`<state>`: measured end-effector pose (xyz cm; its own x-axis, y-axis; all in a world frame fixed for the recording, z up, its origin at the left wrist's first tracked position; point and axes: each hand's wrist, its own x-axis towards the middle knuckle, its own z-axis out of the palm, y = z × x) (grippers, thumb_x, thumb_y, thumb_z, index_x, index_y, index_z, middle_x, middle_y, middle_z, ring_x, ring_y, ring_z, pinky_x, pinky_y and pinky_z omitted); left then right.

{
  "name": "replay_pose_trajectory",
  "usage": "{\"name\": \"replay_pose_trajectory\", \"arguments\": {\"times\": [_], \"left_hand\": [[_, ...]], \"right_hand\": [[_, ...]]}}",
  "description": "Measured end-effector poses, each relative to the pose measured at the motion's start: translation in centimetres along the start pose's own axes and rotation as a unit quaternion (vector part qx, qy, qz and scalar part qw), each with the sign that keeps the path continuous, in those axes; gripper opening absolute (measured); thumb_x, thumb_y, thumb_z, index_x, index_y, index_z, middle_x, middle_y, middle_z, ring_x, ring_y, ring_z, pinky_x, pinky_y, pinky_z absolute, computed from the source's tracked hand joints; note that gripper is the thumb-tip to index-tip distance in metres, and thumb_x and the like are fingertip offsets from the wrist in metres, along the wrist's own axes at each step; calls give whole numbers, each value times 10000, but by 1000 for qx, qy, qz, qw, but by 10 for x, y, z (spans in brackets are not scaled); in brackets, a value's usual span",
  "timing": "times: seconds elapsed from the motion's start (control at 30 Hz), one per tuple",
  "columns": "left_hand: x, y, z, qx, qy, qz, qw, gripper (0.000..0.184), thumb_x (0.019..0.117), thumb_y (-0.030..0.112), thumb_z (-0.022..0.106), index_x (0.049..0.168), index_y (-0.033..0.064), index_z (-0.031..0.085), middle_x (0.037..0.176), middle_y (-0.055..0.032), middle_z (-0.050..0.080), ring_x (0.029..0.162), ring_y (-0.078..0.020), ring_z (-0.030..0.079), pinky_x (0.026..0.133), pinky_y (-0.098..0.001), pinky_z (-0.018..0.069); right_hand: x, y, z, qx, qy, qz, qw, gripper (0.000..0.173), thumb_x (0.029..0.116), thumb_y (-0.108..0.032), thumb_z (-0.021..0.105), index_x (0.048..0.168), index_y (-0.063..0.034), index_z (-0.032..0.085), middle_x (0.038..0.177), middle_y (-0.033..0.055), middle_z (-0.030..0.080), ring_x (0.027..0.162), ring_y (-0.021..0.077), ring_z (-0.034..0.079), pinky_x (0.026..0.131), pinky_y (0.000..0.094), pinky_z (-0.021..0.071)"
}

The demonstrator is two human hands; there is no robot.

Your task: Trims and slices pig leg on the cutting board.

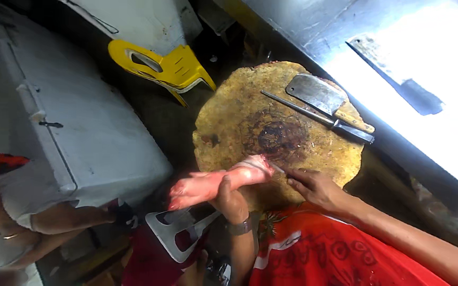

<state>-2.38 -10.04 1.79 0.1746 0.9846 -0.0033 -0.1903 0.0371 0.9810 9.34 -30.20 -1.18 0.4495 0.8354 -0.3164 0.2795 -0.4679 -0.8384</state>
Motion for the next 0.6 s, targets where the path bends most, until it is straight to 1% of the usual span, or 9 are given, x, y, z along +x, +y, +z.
{"name": "replay_pose_trajectory", "arguments": {"times": [0.07, 0.1, 0.13, 0.2, 0.23, 0.3, 0.43, 0.5, 0.6], "left_hand": [[8, 1, -12, -5, 11, 9, 1000, 320, 865, 72, 599, 1171, 12, 527, 1008, -92, 644, 966, -173, 651, 899, -383, 568], [11, 1, -17, -7, 12, 12, 1000, 295, 875, 81, 578, 1160, 22, 529, 1004, -83, 640, 963, -169, 647, 903, -378, 564], [14, 1, -21, -9, 12, 13, 1000, 276, 879, 85, 567, 1147, 30, 533, 999, -76, 636, 959, -165, 644, 905, -372, 561], [17, -1, -30, -22, 6, 9, 1000, 268, 865, 85, 573, 1127, 39, 543, 992, -71, 640, 950, -163, 647, 904, -367, 561], [17, -2, -34, -33, 0, 7, 999, 271, 852, 79, 590, 1118, 40, 555, 983, -69, 650, 944, -159, 653, 901, -358, 564], [15, -4, -39, -56, -12, 6, 998, 328, 823, 59, 638, 1140, 27, 558, 1000, -72, 668, 960, -154, 666, 897, -358, 574], [9, -3, -45, -76, -34, -3, 997, 351, 791, 32, 677, 1127, 49, 576, 970, -60, 700, 936, -147, 693, 843, -364, 601], [8, -4, -51, -83, -55, -15, 995, 374, 775, 38, 703, 1127, 69, 582, 968, -56, 710, 934, -151, 703, 832, -372, 607], [6, -5, -61, -93, -91, -31, 991, 400, 771, 41, 752, 1138, 84, 599, 980, -49, 726, 938, -148, 714, 840, -372, 612]], "right_hand": [[0, -17, 9, -24, -43, -43, 998, 449, 1093, -449, 408, 1507, -325, 531, 1138, 71, 720, 983, 236, 695, 878, 477, 570], [3, -20, 13, -32, -60, -42, 997, 450, 1093, -437, 404, 1514, -333, 519, 1129, 78, 718, 972, 249, 694, 865, 483, 569], [9, -19, 15, -38, -75, -24, 996, 452, 1091, -423, 404, 1520, -334, 514, 1121, 95, 718, 970, 270, 693, 862, 502, 563], [23, -7, 14, -56, -98, 37, 993, 449, 1091, -417, 407, 1520, -334, 512, 1143, 129, 722, 1020, 321, 703, 907, 571, 547], [29, 0, 13, -68, -100, 58, 991, 449, 1091, -428, 403, 1520, -345, 509, 1150, 130, 724, 1037, 327, 702, 923, 583, 541], [34, 3, 8, -83, -88, 69, 990, 455, 1090, -441, 399, 1516, -332, 519, 1128, 127, 731, 1020, 323, 707, 913, 580, 542], [30, -15, 6, -50, -46, 0, 998, 470, 1087, -475, 393, 1481, -285, 566, 1064, 78, 739, 932, 230, 709, 864, 495, 562], [32, -24, 5, -17, -39, -12, 999, 475, 1088, -481, 402, 1481, -273, 569, 1042, 55, 735, 889, 175, 693, 837, 438, 565], [38, -30, 3, 33, -36, -1, 999, 471, 1090, -465, 416, 1492, -261, 555, 937, 37, 703, 737, 132, 648, 712, 373, 563]]}}
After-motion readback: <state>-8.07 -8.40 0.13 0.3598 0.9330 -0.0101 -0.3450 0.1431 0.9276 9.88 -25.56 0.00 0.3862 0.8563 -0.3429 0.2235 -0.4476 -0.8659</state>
